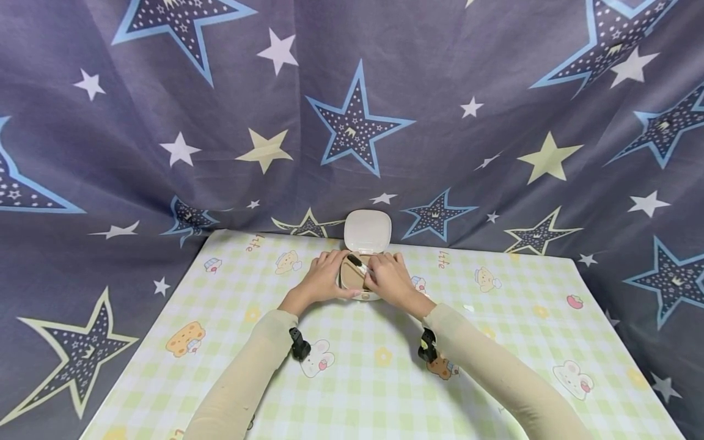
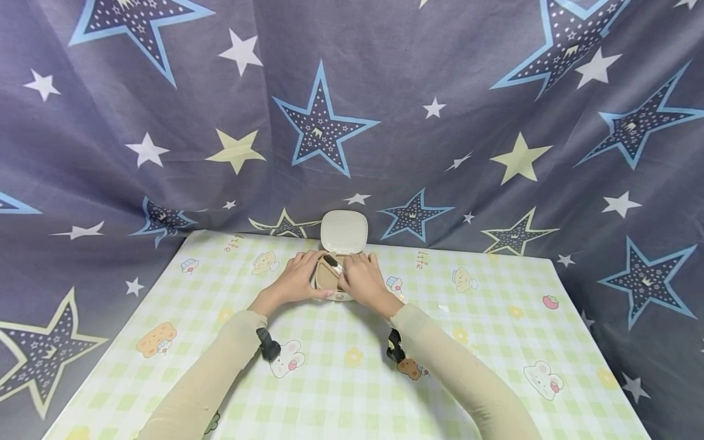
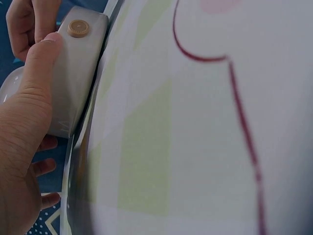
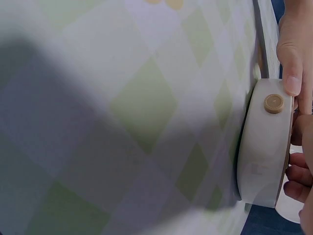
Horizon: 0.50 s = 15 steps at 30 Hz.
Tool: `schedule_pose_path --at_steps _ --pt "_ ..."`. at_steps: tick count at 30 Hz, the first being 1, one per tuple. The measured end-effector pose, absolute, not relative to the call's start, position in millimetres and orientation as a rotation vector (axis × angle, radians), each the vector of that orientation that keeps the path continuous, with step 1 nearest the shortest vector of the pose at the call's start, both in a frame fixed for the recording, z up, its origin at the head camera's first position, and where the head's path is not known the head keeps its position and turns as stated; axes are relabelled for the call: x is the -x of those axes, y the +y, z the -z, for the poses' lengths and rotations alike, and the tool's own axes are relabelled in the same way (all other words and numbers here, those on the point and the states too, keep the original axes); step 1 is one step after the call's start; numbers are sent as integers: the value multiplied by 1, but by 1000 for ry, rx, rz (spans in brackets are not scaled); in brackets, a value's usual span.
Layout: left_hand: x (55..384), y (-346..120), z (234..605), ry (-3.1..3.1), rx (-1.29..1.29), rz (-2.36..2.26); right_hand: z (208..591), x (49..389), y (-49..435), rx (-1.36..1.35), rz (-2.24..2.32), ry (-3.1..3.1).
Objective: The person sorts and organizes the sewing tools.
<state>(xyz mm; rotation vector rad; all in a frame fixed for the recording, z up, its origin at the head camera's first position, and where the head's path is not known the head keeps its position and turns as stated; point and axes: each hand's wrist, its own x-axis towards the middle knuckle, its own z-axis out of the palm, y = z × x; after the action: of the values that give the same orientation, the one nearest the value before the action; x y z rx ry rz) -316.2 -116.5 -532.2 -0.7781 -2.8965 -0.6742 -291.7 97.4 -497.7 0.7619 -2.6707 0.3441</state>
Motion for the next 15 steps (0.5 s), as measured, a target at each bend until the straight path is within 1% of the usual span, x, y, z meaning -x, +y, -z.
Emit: schedule_pose_path --at_steps 9,15 --pt "316 -116 530 -2896 774 684 496 292 99 -781 -286 -2663" --pt "315 -116 530 -2911 772 669 488 292 106 -829 -274 -2676"
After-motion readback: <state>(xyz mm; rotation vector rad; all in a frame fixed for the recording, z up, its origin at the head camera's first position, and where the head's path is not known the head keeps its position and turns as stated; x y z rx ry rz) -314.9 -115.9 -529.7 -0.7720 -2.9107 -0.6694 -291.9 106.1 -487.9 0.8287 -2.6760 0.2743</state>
